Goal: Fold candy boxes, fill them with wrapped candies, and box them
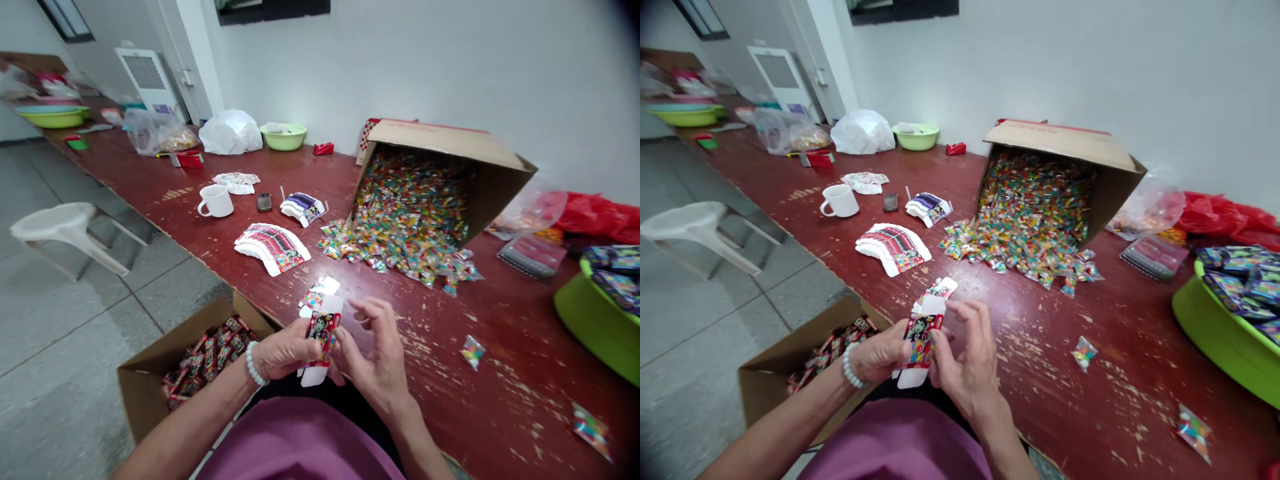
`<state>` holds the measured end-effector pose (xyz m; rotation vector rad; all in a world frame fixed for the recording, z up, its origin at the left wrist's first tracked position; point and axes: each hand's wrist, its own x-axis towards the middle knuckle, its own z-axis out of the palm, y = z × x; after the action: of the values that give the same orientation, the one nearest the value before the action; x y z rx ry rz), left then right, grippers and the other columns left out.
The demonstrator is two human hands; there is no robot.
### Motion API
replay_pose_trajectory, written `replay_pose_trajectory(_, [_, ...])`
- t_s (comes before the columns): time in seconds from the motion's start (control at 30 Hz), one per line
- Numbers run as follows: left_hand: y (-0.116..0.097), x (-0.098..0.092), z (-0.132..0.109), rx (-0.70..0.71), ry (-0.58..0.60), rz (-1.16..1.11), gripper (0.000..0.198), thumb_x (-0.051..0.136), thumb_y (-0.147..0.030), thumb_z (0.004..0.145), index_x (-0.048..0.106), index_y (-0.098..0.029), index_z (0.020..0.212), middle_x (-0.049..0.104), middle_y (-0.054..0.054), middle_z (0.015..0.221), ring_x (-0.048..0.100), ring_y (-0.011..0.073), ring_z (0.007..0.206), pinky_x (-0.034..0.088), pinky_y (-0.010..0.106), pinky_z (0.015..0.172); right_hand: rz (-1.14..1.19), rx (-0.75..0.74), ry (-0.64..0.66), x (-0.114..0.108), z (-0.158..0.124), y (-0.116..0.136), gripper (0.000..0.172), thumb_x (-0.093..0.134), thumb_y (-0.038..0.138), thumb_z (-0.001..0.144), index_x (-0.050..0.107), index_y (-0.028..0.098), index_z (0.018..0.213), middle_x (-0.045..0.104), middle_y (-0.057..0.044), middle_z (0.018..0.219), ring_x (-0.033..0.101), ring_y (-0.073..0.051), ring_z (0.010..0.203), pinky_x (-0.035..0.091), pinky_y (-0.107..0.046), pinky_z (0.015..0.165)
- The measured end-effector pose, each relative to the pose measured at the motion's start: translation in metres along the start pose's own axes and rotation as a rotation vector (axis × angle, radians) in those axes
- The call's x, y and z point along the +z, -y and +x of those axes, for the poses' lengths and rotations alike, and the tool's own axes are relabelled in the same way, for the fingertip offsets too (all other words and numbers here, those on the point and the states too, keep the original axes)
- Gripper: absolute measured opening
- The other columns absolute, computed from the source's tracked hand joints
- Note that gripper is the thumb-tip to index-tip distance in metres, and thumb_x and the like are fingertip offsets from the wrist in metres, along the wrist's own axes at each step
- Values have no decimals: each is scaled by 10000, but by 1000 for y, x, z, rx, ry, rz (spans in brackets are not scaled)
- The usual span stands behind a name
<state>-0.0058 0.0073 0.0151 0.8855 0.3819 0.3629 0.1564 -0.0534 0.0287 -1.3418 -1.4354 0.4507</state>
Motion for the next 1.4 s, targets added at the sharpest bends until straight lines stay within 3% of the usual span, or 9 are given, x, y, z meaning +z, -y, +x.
replay_pose_trajectory(0.1, [-1, 0, -1, -34, -28, 115, 605, 768, -653, 597, 685, -113, 857, 639, 56, 646, 591, 165, 589, 464, 273, 613, -203, -174, 112, -3, 0, 4, 291, 553, 100, 822, 583, 238, 1077, 580, -85, 1061, 550, -245, 978, 464, -393, 843])
replay_pose_trajectory(0.2, [-4, 0, -2, -61, -57, 291, 515, 748, -622, 649, 660, -120, 723, 575, 16, 564, 490, 108, 508, 379, 220, 511, -167, -156, 231, -4, 1, 4, 291, 508, 47, 793, 558, 218, 1024, 586, -67, 988, 571, -201, 864, 470, -316, 746])
replay_pose_trajectory(0.4, [-10, -2, -4, -113, -56, 397, 305, 742, -354, 694, 677, -154, 915, 622, -9, 710, 476, 70, 487, 360, 186, 460, -76, -107, 337, -15, 2, 2, 235, 512, 28, 762, 525, 218, 899, 605, -16, 892, 581, -157, 773, 442, -259, 702])
replay_pose_trajectory(0.5, [-10, -4, -5, -159, -28, 420, 387, 743, -352, 691, 658, -175, 1023, 609, -14, 744, 492, 76, 497, 403, 196, 468, -41, -37, 445, -21, 4, 2, 220, 546, 56, 776, 536, 222, 919, 613, 15, 824, 558, -134, 673, 433, -248, 670])
replay_pose_trajectory(0.73, [-7, -5, -1, -181, 13, 488, 428, 812, -411, 624, 626, -167, 922, 548, -25, 758, 469, 80, 584, 456, 179, 472, -24, -60, 687, -25, 10, 7, 226, 539, 50, 813, 671, 232, 837, 599, 16, 789, 561, -132, 706, 402, -229, 635])
replay_pose_trajectory(0.87, [-8, -2, 2, -122, -97, 527, 412, 803, -396, 644, 611, -156, 918, 543, -30, 742, 485, 82, 581, 481, 181, 462, 10, -53, 635, -24, 8, 2, 196, 543, 83, 829, 665, 223, 891, 624, -12, 865, 582, -153, 766, 439, -247, 669])
replay_pose_trajectory(1.03, [1, 2, 8, -82, -268, 436, 301, 702, -407, 762, 626, -121, 817, 602, 4, 634, 549, 88, 448, 470, 203, 455, 37, 170, 185, -7, -1, -20, 302, 646, 268, 826, 631, 211, 1123, 637, -68, 1004, 573, -140, 657, 474, -266, 610])
replay_pose_trajectory(1.2, [8, 10, 16, -6, -361, 354, 282, 681, -388, 777, 624, -112, 778, 621, 25, 663, 580, 128, 535, 488, 256, 531, 348, 469, 221, 6, -6, -31, 327, 567, 466, 888, 647, 170, 776, 569, 13, 553, 533, -137, 495, 419, -246, 508])
replay_pose_trajectory(1.4, [4, 10, 9, 195, -497, 443, 328, 743, -298, 730, 586, -177, 992, 658, 8, 877, 636, 158, 806, 507, 266, 745, 199, 395, 128, -4, 0, -25, 291, 616, 422, 857, 655, 175, 708, 608, 4, 649, 535, -142, 603, 417, -244, 578])
